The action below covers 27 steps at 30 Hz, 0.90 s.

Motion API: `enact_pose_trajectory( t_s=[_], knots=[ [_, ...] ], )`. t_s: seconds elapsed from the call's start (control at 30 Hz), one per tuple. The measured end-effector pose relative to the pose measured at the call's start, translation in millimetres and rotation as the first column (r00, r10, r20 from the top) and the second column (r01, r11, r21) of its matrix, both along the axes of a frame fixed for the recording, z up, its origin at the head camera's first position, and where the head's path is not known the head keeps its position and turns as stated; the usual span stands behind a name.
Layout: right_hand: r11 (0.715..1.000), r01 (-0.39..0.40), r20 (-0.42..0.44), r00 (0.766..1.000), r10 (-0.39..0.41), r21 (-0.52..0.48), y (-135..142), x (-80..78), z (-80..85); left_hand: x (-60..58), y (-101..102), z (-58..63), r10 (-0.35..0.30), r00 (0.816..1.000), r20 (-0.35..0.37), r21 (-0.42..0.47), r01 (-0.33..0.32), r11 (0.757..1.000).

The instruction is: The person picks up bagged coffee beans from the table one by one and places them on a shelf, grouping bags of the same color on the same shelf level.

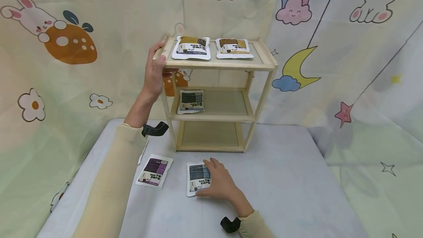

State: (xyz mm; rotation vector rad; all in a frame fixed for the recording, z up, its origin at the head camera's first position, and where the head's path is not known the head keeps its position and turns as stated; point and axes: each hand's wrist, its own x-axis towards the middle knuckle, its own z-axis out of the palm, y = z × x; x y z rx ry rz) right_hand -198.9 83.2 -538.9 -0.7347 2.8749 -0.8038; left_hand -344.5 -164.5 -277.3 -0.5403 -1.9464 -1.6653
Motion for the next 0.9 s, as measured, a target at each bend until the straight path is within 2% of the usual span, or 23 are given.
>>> enact_pose_trajectory(
  t_s=[0.2, 0.37, 0.67, 0.9],
  knots=[
    [0.993, 0.053, -0.057, 0.997, -0.047, 0.110, -14.6, 1.2, -6.4, -0.4, 0.1, 1.5, -0.008, 1.000, -0.004, 0.006, 0.008, 1.000],
    [0.987, 0.091, -0.035, 0.996, -0.088, 0.131, -23.5, 1.7, -6.9, 0.4, 0.6, 0.9, -0.011, 1.000, -0.001, 0.007, 0.011, 1.000],
    [0.993, 0.060, 0.079, 0.995, -0.068, 0.102, -35.3, -1.2, -9.2, -0.7, -0.4, -1.6, -0.017, 1.000, 0.000, 0.024, 0.017, 1.000],
    [0.987, 0.033, 0.095, 0.994, -0.049, 0.158, -40.3, -8.4, -7.8, -1.4, -0.9, -1.2, -0.023, 1.000, -0.006, 0.033, 0.023, 0.999]
  ],
)
